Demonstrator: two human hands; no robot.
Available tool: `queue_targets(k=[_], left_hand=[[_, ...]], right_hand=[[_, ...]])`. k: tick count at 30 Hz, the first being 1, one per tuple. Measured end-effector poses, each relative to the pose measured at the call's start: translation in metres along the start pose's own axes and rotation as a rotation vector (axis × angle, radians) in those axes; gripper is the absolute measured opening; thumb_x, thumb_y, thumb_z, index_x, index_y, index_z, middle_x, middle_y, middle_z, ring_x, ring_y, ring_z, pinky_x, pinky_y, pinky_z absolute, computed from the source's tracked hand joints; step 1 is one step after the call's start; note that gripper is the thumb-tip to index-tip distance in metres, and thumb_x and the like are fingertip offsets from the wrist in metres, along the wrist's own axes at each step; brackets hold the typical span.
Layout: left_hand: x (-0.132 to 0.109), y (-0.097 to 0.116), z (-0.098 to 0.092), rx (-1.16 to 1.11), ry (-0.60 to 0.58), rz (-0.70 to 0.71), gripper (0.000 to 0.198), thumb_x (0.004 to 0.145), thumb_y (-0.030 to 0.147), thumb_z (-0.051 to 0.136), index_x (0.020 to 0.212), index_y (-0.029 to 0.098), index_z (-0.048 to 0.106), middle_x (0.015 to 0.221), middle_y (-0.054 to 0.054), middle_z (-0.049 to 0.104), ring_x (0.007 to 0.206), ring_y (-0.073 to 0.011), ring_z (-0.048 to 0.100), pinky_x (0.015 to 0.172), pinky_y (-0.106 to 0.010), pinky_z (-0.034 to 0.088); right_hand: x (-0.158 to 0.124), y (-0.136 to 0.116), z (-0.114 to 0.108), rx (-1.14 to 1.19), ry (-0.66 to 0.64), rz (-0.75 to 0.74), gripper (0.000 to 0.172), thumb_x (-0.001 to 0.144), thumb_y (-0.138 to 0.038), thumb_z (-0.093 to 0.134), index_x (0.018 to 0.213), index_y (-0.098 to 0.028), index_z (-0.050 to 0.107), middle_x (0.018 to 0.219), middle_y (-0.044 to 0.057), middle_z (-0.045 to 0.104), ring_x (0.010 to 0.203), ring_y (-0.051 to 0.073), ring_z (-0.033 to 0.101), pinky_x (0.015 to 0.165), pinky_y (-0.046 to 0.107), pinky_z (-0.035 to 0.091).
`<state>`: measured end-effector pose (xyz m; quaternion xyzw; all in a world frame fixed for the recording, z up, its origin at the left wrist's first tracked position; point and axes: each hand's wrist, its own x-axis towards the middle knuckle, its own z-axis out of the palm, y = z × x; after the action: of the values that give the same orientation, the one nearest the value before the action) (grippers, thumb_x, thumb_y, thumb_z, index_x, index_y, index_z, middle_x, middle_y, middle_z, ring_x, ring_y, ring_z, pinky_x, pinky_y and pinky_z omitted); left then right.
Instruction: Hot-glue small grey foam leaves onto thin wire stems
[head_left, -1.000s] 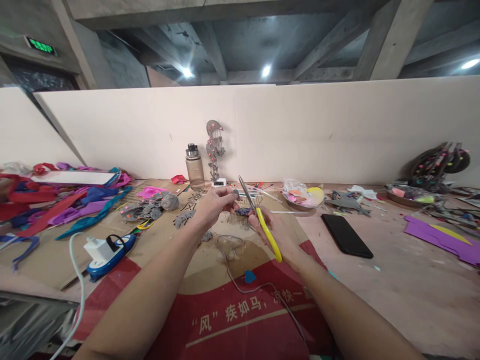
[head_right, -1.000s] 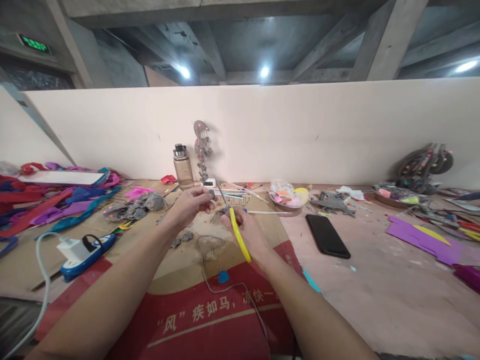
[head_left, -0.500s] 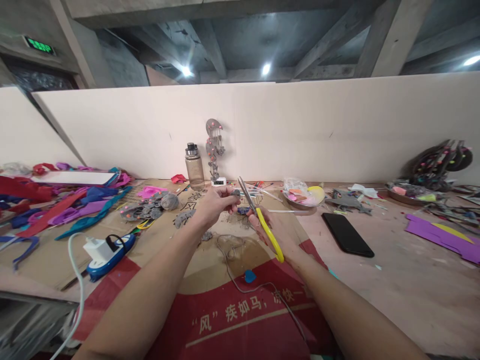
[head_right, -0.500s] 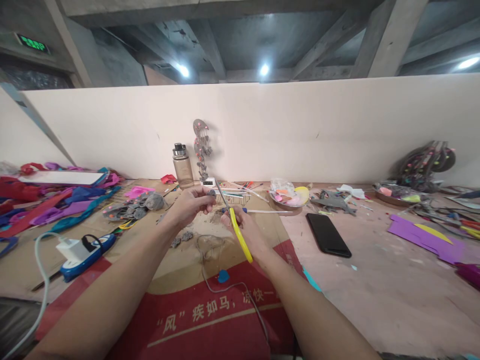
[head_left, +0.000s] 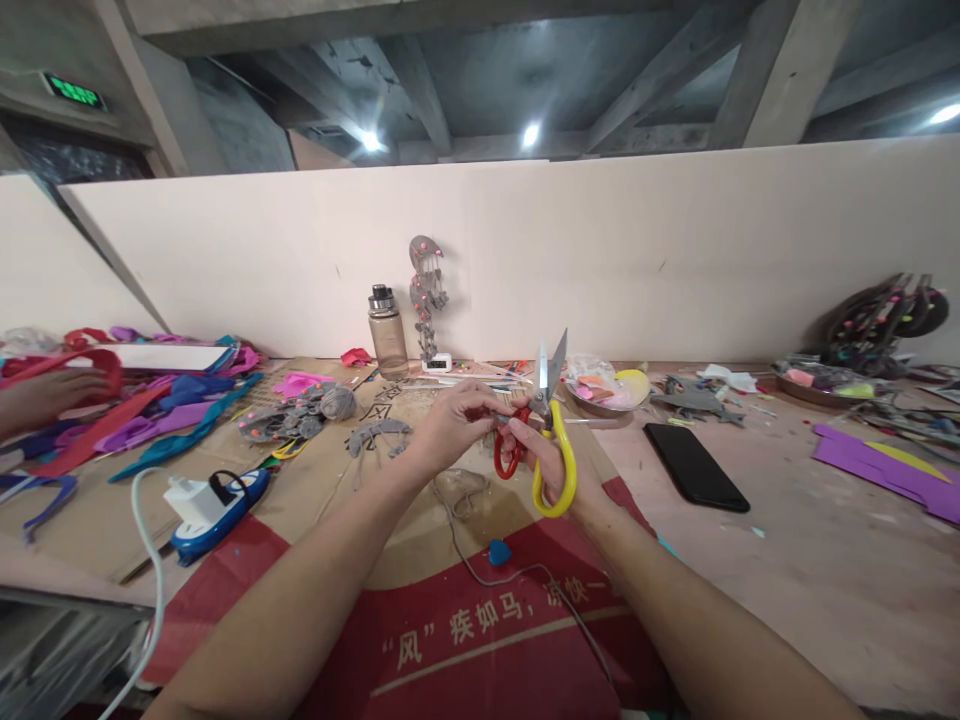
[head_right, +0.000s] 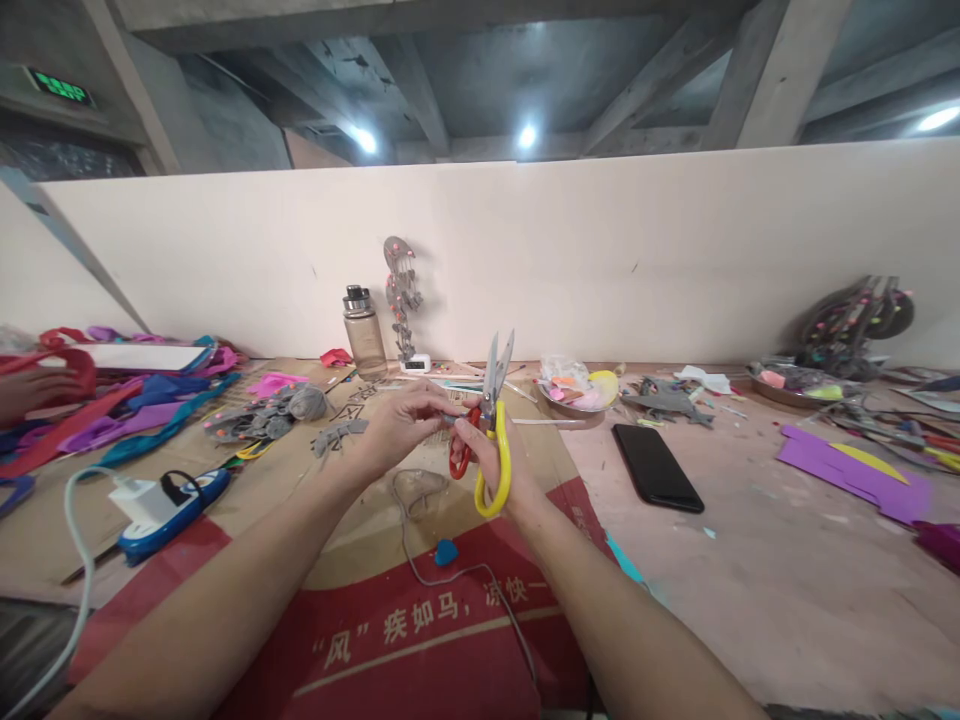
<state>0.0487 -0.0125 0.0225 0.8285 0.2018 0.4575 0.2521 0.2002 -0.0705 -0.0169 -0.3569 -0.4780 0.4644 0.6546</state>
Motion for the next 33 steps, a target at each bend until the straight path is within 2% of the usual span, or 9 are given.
queue_targets(k=[7, 10, 12, 15, 19, 22, 25, 28, 33], left_hand=[[0.000, 0.005, -0.002, 0.061, -0.070, 0.047, 0.024, 0.079, 0.009, 0.058, 0.091, 0.022, 0.074, 0.089, -0.004, 0.069, 0.082, -0.0144, 0.061, 0.072, -0.025, 0.046], [-0.001, 0.004, 0.002, 0.023, -0.089, -0.014, 0.023, 0.079, 0.013, 0.061, 0.099, 0.019, 0.071, 0.091, -0.004, 0.069, 0.075, -0.0123, 0.060, 0.068, -0.024, 0.047], [-0.002, 0.002, 0.006, -0.082, -0.108, -0.077, 0.026, 0.079, 0.016, 0.064, 0.104, 0.018, 0.068, 0.090, -0.004, 0.068, 0.072, -0.0116, 0.060, 0.068, -0.024, 0.048], [-0.004, 0.002, 0.011, -0.277, -0.141, -0.167, 0.028, 0.079, 0.020, 0.067, 0.107, 0.016, 0.064, 0.094, -0.006, 0.068, 0.080, -0.0144, 0.064, 0.075, -0.028, 0.052], [-0.005, 0.005, 0.013, -0.378, -0.166, -0.265, 0.028, 0.076, 0.026, 0.074, 0.101, 0.015, 0.068, 0.100, -0.008, 0.070, 0.087, -0.0172, 0.066, 0.081, -0.031, 0.052], [-0.003, 0.004, 0.012, -0.454, -0.108, -0.360, 0.023, 0.076, 0.032, 0.075, 0.091, 0.014, 0.072, 0.087, -0.006, 0.072, 0.075, -0.0135, 0.064, 0.073, -0.026, 0.050], [0.000, 0.000, 0.010, -0.646, -0.002, -0.490, 0.025, 0.072, 0.037, 0.078, 0.077, 0.014, 0.070, 0.068, -0.002, 0.067, 0.060, -0.0101, 0.058, 0.062, -0.023, 0.046], [0.001, -0.005, 0.009, -0.777, 0.060, -0.572, 0.028, 0.066, 0.036, 0.083, 0.073, 0.013, 0.069, 0.067, -0.002, 0.067, 0.058, -0.0091, 0.058, 0.059, -0.022, 0.045], [0.002, -0.005, 0.007, -0.777, 0.074, -0.623, 0.030, 0.063, 0.036, 0.084, 0.070, 0.012, 0.069, 0.066, -0.003, 0.066, 0.056, -0.0079, 0.056, 0.054, -0.020, 0.042]], right_hand=[[-0.004, -0.011, 0.004, -0.072, 0.051, -0.045, 0.049, 0.065, -0.038, 0.077, 0.101, -0.022, 0.048, 0.063, -0.009, 0.054, 0.044, 0.009, 0.048, 0.042, 0.024, 0.042], [-0.002, -0.010, 0.003, -0.032, 0.075, -0.058, 0.042, 0.065, -0.034, 0.076, 0.096, -0.022, 0.050, 0.065, -0.008, 0.056, 0.046, 0.009, 0.050, 0.044, 0.024, 0.044], [0.001, -0.006, 0.000, 0.003, 0.078, -0.051, 0.035, 0.067, -0.034, 0.074, 0.090, -0.021, 0.051, 0.063, -0.007, 0.055, 0.046, 0.010, 0.050, 0.043, 0.025, 0.044], [0.004, -0.001, -0.003, 0.058, 0.102, -0.040, 0.032, 0.068, -0.034, 0.073, 0.089, -0.021, 0.052, 0.061, -0.007, 0.054, 0.044, 0.010, 0.050, 0.042, 0.025, 0.042], [0.003, -0.004, -0.003, 0.024, 0.119, -0.017, 0.027, 0.067, -0.028, 0.070, 0.086, -0.021, 0.052, 0.059, -0.006, 0.053, 0.044, 0.010, 0.049, 0.041, 0.024, 0.040], [0.001, -0.005, -0.002, -0.005, 0.087, -0.002, 0.026, 0.070, -0.032, 0.070, 0.085, -0.021, 0.052, 0.058, -0.006, 0.053, 0.043, 0.010, 0.048, 0.041, 0.025, 0.041], [0.001, 0.000, -0.002, 0.032, 0.069, -0.010, 0.038, 0.073, -0.041, 0.071, 0.099, -0.021, 0.051, 0.058, -0.007, 0.053, 0.043, 0.011, 0.049, 0.040, 0.025, 0.043], [0.001, 0.002, -0.003, 0.042, 0.082, 0.004, 0.046, 0.073, -0.046, 0.071, 0.105, -0.022, 0.048, 0.056, -0.009, 0.051, 0.043, 0.011, 0.049, 0.040, 0.024, 0.042], [-0.003, -0.009, 0.001, -0.090, 0.154, -0.094, 0.046, 0.072, -0.042, 0.072, 0.104, -0.022, 0.046, 0.066, -0.007, 0.055, 0.047, 0.010, 0.050, 0.044, 0.025, 0.043]])
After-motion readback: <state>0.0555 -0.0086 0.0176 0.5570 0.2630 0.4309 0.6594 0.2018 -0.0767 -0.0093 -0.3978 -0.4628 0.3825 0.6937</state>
